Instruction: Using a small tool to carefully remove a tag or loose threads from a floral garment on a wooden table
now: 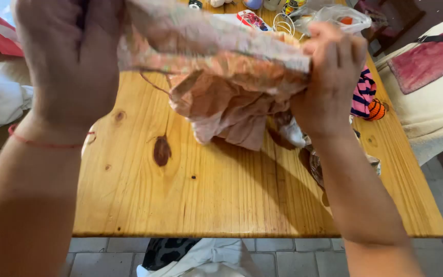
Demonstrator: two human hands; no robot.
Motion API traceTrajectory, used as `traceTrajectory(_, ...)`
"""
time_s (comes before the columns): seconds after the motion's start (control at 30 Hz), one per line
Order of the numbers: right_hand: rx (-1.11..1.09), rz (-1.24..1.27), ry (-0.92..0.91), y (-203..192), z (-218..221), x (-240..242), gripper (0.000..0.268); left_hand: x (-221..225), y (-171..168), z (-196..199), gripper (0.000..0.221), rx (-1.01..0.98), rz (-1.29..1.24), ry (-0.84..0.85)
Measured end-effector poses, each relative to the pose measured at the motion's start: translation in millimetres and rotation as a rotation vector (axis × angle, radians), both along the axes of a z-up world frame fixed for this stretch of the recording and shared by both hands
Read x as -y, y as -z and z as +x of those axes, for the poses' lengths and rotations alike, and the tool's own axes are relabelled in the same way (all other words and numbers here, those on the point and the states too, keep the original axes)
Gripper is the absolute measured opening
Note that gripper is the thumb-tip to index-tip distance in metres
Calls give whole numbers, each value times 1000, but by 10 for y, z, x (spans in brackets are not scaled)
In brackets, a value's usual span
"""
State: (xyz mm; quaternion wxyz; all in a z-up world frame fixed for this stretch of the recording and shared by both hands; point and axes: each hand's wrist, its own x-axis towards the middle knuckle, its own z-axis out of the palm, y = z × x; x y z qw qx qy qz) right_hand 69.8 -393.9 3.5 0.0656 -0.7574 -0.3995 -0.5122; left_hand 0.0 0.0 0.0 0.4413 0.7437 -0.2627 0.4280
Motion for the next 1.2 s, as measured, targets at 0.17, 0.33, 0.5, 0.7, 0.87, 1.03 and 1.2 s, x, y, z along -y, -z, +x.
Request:
traceTrajectory(0.17,-1107,-526,-13,654,-689,213,46,-235,342,-549,14,-944,588,1)
traceTrajectory(0.33,-1342,-276,-190,651,-718,332,32,-259,849,-501,43,-1136,951,-329)
traceTrajectory(0.5,-829,-170,214,1022,263,299,44,343,1121,-191,29,-534,724,-95)
traceTrajectory(0.7,-912,-301,525,1358,667,160,67,1144,1677,-1,32,-471,991,43)
traceTrajectory(0.87,-827,-57,362,1761,949,878,17,640,1490,142,4,-360,623,43)
traceTrajectory(1.03,-835,190,155,798,9,1031,22,-294,659,-526,13,-446,-7,-99)
traceTrajectory(1.2,-1627,-475,-496,211,-530,763,24,-1061,1230,-470,27,-1035,720,-570)
